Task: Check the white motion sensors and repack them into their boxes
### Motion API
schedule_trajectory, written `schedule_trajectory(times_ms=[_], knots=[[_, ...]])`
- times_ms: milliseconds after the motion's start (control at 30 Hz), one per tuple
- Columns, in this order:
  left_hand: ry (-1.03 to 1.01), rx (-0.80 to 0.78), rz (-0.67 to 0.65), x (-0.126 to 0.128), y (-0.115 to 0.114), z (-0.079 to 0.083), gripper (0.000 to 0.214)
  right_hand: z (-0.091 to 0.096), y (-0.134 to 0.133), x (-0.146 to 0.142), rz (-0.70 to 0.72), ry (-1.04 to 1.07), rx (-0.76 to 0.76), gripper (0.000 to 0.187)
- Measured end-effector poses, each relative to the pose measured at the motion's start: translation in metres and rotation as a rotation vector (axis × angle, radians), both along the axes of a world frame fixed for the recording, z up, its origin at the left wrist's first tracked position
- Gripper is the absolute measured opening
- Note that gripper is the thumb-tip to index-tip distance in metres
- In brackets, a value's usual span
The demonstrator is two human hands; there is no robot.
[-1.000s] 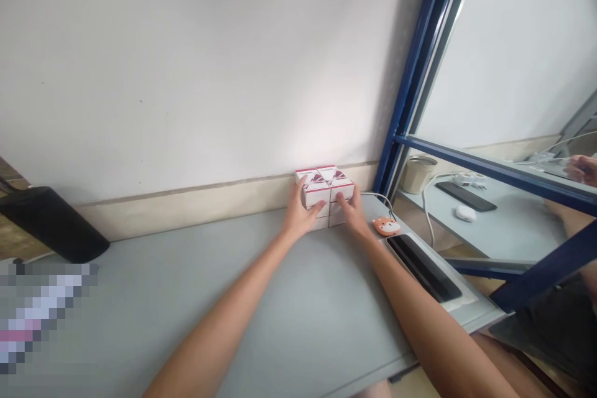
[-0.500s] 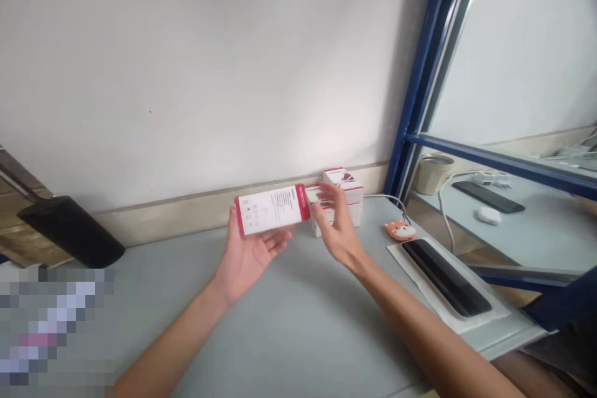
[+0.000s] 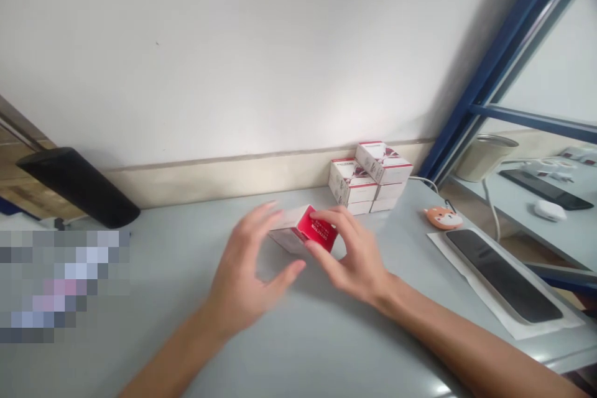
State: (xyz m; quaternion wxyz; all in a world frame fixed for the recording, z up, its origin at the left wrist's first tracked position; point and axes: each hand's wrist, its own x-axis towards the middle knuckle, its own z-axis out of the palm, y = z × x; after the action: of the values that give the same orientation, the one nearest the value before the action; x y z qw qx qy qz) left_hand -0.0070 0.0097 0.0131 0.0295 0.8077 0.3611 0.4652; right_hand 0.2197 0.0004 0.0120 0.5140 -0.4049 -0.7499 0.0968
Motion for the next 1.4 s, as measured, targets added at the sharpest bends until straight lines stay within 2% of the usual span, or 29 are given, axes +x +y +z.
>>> schedule_trajectory(times_ms=[100, 200, 267, 333, 467, 567, 633, 667, 733, 833, 900, 933, 1000, 1067, 1200, 1267, 1400], knots=[[0.122, -0.049, -0.087, 0.007, -0.007, -0.005, 0.072, 0.002, -0.008, -0.003, 0.148, -0.085, 0.089, 0.037], [0.06, -0.089, -0.174, 0.008, -0.006, -0.009, 0.072, 0.004, -0.008, 0.002, 0.27, -0.105, 0.098, 0.037], [0.027, -0.06, -0.233, 0.007, -0.005, -0.009, 0.078, 0.005, -0.006, 0.007, 0.285, -0.056, 0.078, 0.027], [0.049, -0.01, -0.265, 0.005, -0.005, -0.008, 0.079, 0.007, -0.005, 0.011, 0.22, 0.05, 0.049, 0.023], [0.223, 0.201, -0.25, 0.004, -0.013, -0.002, 0.063, 0.011, -0.004, 0.008, 0.061, 0.275, -0.119, 0.027], [0.357, 0.322, -0.239, 0.005, -0.019, 0.003, 0.063, 0.011, -0.001, 0.0, 0.106, 0.385, -0.348, 0.032], [0.397, 0.33, -0.232, 0.007, -0.022, 0.005, 0.06, 0.011, 0.001, -0.004, 0.159, 0.397, -0.482, 0.036], [0.391, 0.323, -0.222, 0.007, -0.023, 0.005, 0.057, 0.01, 0.001, -0.005, 0.16, 0.389, -0.501, 0.036], [0.335, 0.321, -0.188, 0.008, -0.022, 0.003, 0.052, 0.01, 0.0, -0.005, 0.086, 0.371, -0.385, 0.031], [0.187, 0.319, -0.121, 0.007, -0.017, -0.002, 0.047, 0.012, -0.005, 0.002, -0.058, 0.276, 0.098, 0.024], [0.058, 0.267, -0.114, 0.007, -0.011, -0.006, 0.05, 0.015, -0.009, 0.007, -0.015, 0.071, 0.37, 0.028], [-0.008, 0.228, -0.132, 0.007, -0.009, -0.008, 0.054, 0.017, -0.011, 0.008, 0.027, -0.058, 0.435, 0.029], [-0.112, 0.168, -0.194, 0.008, -0.005, -0.011, 0.063, 0.018, -0.012, 0.01, 0.087, -0.285, 0.43, 0.029], [-0.161, 0.141, -0.228, 0.01, -0.004, -0.013, 0.071, 0.018, -0.01, 0.011, 0.075, -0.386, 0.379, 0.027], [-0.23, 0.082, -0.143, 0.012, -0.004, -0.015, 0.075, 0.015, -0.001, 0.012, -0.009, -0.297, 0.339, 0.01], [-0.268, 0.035, -0.131, 0.012, -0.004, -0.016, 0.075, 0.016, 0.001, 0.012, -0.007, -0.254, 0.277, 0.007], [-0.294, -0.004, -0.175, 0.013, -0.002, -0.017, 0.074, 0.021, 0.001, 0.013, 0.103, -0.223, 0.122, 0.026]])
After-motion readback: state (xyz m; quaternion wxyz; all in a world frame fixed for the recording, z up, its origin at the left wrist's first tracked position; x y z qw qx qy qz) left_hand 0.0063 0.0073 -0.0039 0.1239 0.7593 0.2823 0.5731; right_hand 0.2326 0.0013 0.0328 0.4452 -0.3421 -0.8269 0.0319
